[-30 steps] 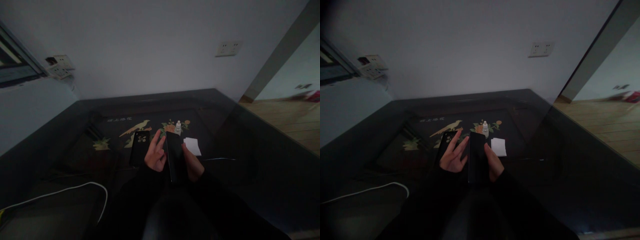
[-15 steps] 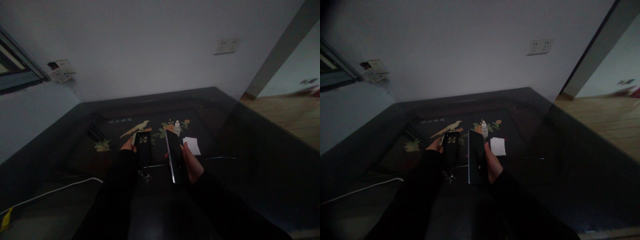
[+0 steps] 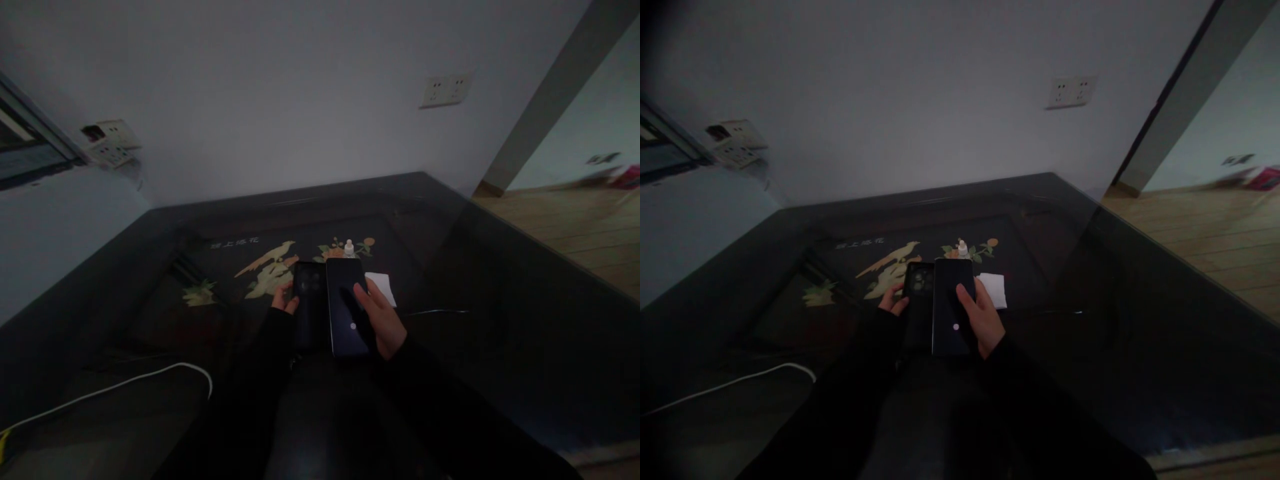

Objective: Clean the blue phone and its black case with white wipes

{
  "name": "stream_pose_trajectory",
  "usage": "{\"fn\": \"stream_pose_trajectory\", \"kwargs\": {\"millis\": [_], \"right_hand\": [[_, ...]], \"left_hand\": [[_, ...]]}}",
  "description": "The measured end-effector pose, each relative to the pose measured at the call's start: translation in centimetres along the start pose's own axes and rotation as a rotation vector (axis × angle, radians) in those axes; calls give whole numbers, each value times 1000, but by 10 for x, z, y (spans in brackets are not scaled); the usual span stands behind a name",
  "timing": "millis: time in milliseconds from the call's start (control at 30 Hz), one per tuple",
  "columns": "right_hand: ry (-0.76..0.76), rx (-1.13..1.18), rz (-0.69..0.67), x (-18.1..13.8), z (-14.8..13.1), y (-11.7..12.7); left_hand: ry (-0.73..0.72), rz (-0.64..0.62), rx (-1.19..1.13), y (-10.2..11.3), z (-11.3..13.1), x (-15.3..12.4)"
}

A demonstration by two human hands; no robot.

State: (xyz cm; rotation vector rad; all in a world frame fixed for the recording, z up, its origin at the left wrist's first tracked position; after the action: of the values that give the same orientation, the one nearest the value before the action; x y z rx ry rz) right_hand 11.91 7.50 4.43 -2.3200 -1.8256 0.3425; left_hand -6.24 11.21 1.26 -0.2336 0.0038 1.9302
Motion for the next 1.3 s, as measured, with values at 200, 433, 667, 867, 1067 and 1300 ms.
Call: {"fn": "stream_pose_trajectory", "kwargs": {"millis": [200, 433, 667, 867, 1067, 1300], "right_hand": [[50, -54, 21, 3, 6, 2], [166, -264, 47, 6, 6, 4], [287, -387, 22, -4, -7, -5], [323, -424, 22, -11, -8, -11], [356, -475, 2, -16, -9, -14], [385, -554, -34, -15, -10, -12]], "left_hand": [[-11, -43, -73, -23, -17, -31], [-33, -63, -246, -35, -13, -56], [-56, -159, -257, -41, -1, -69], [-109, -178, -234, -41, 1, -70], [-232, -155, -159, -42, -4, -66], [-196, -176, -148, -42, -3, -67]]}}
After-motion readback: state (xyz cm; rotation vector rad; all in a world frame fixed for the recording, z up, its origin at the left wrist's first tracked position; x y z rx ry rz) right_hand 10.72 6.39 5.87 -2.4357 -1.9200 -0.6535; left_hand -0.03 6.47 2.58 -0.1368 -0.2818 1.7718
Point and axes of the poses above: each hand's wrist, its own x-axis towards the middle knuckle, its own y-axis out of the back of the hand, z = x × y, the point moved 4 cm from there along x, towards the middle knuckle, and after that the axes turned 10 degrees about z, right-handed, at the moved point
